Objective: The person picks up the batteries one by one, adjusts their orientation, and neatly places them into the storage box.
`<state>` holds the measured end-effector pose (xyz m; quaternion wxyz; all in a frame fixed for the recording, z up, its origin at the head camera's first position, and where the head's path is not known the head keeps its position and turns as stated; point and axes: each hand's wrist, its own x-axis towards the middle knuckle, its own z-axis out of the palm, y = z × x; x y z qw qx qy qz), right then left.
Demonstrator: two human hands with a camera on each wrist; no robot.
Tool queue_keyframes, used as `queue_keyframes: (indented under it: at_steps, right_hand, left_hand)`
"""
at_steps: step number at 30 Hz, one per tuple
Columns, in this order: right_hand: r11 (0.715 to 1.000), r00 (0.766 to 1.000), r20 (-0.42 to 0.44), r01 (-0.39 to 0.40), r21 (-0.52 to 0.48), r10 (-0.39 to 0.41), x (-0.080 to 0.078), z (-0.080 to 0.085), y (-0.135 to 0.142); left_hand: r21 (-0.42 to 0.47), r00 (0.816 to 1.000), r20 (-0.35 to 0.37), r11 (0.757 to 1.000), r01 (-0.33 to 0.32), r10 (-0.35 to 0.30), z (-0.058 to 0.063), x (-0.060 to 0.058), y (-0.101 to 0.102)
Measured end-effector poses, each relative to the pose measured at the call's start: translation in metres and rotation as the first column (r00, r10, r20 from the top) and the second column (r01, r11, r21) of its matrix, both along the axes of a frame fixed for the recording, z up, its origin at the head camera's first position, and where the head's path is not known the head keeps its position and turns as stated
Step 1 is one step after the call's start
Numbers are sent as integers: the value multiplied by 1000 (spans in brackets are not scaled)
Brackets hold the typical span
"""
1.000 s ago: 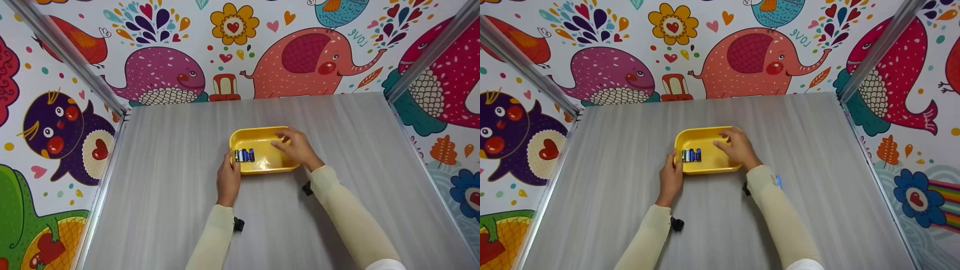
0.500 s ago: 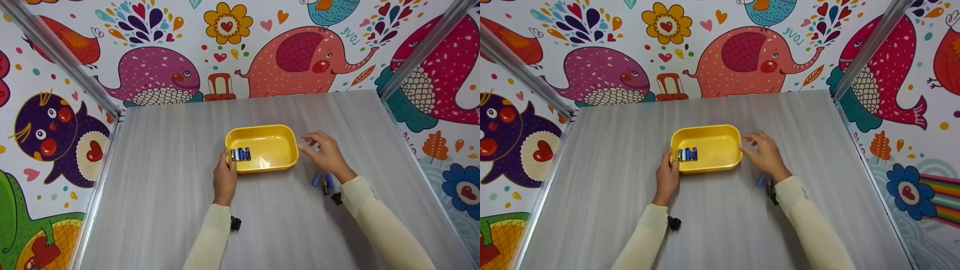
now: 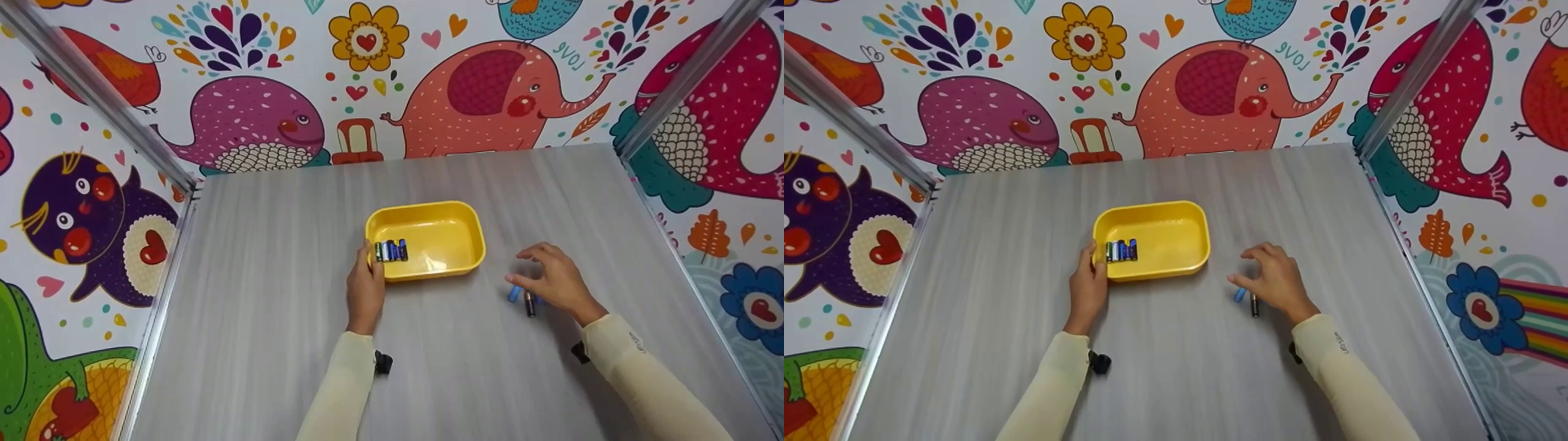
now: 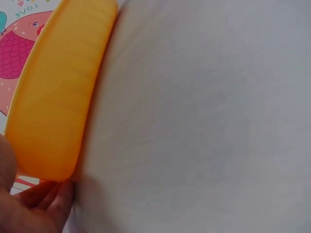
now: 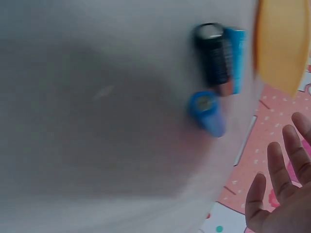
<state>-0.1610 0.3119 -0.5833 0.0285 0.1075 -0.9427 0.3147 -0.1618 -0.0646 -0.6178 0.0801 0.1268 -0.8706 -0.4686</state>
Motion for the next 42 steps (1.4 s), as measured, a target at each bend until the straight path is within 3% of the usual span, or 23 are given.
queue_keyframes:
  at_steps: [4, 14, 26, 34, 42]
  right_hand:
    - [999, 1000, 20, 9, 42, -10, 6, -7, 7]
    - [987, 999, -35, 1, 163, 5, 17, -20, 11]
    - [957, 996, -78, -7, 292, 31, 17, -26, 5]
    - [951, 997, -68, -17, 308, 40, 15, -26, 2]
    - [955, 996, -62, -44, 293, 65, 13, -25, 1]
  left_hand:
    - [11, 1000, 7, 1000, -3, 3, 1, 0, 0]
    - [7, 1000, 1, 1000, -12, 12, 1, -1, 2]
    - [40, 1000, 27, 999, -1, 0, 0, -1, 1]
    - [65, 999, 54, 998, -3, 0, 2, 0, 1]
    - [67, 999, 35, 998, -4, 1, 1, 0, 1]
